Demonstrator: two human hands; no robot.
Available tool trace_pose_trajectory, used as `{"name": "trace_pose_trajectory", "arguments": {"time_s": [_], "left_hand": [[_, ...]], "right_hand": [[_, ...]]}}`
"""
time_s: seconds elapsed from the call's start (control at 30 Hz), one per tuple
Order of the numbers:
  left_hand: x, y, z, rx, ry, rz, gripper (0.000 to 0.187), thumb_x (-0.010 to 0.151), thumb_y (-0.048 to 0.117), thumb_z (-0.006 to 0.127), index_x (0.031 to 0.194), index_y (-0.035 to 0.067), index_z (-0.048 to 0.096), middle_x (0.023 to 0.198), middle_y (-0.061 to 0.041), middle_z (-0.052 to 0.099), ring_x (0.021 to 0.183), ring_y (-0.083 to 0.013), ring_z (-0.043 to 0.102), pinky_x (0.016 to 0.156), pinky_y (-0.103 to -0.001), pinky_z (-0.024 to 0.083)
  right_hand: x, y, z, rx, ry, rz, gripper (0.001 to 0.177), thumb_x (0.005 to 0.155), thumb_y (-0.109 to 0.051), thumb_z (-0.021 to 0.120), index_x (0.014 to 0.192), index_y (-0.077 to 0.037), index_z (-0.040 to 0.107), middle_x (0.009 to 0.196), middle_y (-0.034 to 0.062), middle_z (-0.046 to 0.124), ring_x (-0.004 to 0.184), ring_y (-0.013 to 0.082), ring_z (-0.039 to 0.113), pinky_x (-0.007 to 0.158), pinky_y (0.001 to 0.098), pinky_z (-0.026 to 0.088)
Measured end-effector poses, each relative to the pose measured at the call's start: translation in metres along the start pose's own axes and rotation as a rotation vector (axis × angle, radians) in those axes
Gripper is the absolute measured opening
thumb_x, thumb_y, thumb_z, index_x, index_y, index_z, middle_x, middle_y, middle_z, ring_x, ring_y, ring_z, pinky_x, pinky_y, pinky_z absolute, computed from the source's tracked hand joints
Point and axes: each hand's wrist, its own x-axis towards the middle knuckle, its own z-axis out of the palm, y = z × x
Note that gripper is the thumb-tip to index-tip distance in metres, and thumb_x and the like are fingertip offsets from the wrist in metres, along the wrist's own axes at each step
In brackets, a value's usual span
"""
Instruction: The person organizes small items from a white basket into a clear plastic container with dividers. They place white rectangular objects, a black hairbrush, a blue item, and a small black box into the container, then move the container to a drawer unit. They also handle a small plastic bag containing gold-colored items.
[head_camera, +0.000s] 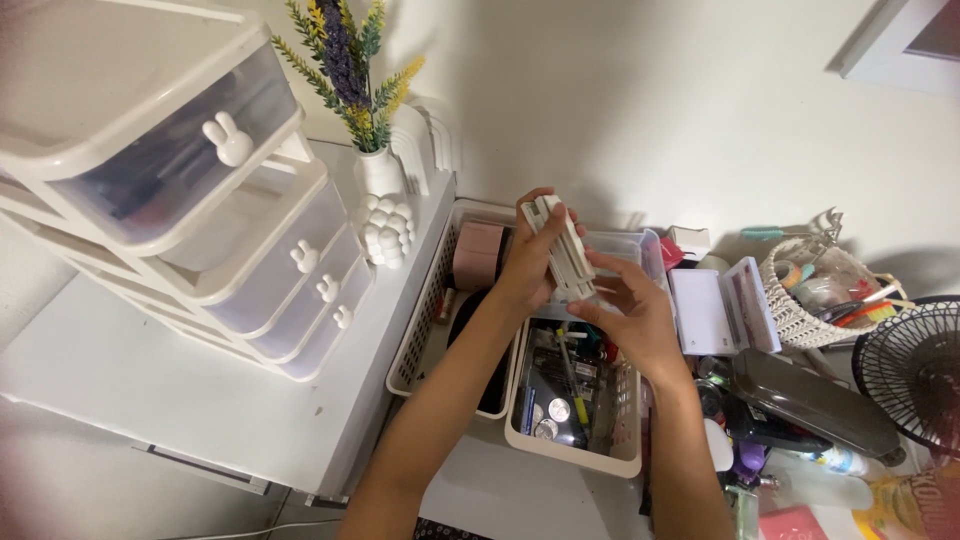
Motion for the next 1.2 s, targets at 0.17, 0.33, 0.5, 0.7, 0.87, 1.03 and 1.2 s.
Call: {"name": "trace_pose_trajectory", "arguments": {"time_s": [0.17, 0.33, 0.5, 0.7, 0.87, 1.03, 1.2], "left_hand": [[0.0, 0.001, 0.0, -0.061, -0.018, -0.064, 0.04, 0.103, 0.029, 0.067, 0.135, 0.023, 0.043, 0.103, -0.009, 0.066, 0.093, -0.0194, 0.073, 0.08, -0.037, 0.064], [-0.008, 0.01, 0.009, 0.021, -0.049, -0.047, 0.038, 0.102, 0.025, 0.069, 0.133, 0.02, 0.047, 0.108, -0.012, 0.067, 0.095, -0.02, 0.072, 0.083, -0.037, 0.063], [-0.009, 0.006, 0.007, 0.191, -0.133, 0.056, 0.044, 0.097, 0.019, 0.075, 0.131, 0.017, 0.048, 0.113, -0.014, 0.066, 0.096, -0.0184, 0.07, 0.084, -0.037, 0.059], [-0.008, -0.002, 0.002, 0.227, -0.174, 0.043, 0.059, 0.095, 0.019, 0.077, 0.141, 0.019, 0.039, 0.127, -0.018, 0.062, 0.102, -0.0166, 0.064, 0.09, -0.039, 0.054], [-0.008, -0.006, 0.001, 0.215, -0.192, 0.019, 0.054, 0.096, 0.018, 0.076, 0.137, 0.02, 0.041, 0.129, -0.019, 0.064, 0.096, -0.0156, 0.067, 0.087, -0.036, 0.056], [-0.01, -0.01, 0.003, 0.218, -0.214, 0.012, 0.052, 0.096, 0.017, 0.075, 0.136, 0.019, 0.041, 0.127, -0.018, 0.067, 0.091, -0.0144, 0.07, 0.082, -0.034, 0.058], [-0.006, -0.012, 0.0, 0.243, -0.243, 0.031, 0.052, 0.097, 0.016, 0.075, 0.135, 0.019, 0.041, 0.129, -0.017, 0.067, 0.104, -0.016, 0.068, 0.091, -0.035, 0.057]], "right_hand": [[0.002, 0.015, -0.009, 0.042, 0.021, -0.03, 0.058, 0.073, 0.001, 0.09, 0.127, -0.004, 0.071, 0.112, 0.016, 0.065, 0.09, 0.023, 0.068, 0.086, 0.0404, 0.06], [0.003, 0.019, -0.009, 0.138, 0.008, -0.04, 0.055, 0.074, 0.004, 0.088, 0.127, -0.002, 0.07, 0.103, 0.0163, 0.065, 0.085, 0.0224, 0.068, 0.081, 0.0405, 0.063], [0.006, 0.01, -0.009, 0.185, 0.055, 0.003, 0.025, 0.088, -0.001, 0.08, 0.113, 0.002, 0.073, 0.103, 0.0206, 0.071, 0.088, 0.0248, 0.072, 0.075, 0.0445, 0.065], [0.006, 0.012, -0.004, 0.165, 0.141, 0.049, 0.024, 0.089, -0.005, 0.082, 0.11, 0.003, 0.074, 0.103, 0.0221, 0.071, 0.092, 0.0255, 0.07, 0.077, 0.0448, 0.063], [0.007, 0.024, -0.01, -0.025, 0.17, 0.002, 0.024, 0.087, -0.007, 0.085, 0.108, 0.001, 0.077, 0.097, 0.0203, 0.074, 0.09, 0.0244, 0.072, 0.073, 0.0407, 0.062], [0.003, 0.016, -0.009, -0.149, 0.212, -0.018, 0.022, 0.088, -0.007, 0.085, 0.107, 0.001, 0.077, 0.094, 0.0229, 0.075, 0.086, 0.0283, 0.075, 0.074, 0.0424, 0.061], [0.004, 0.015, -0.008, -0.098, 0.21, 0.038, 0.024, 0.086, -0.008, 0.087, 0.106, 0.001, 0.078, 0.093, 0.0229, 0.074, 0.084, 0.0244, 0.072, 0.074, 0.04, 0.06]]}}
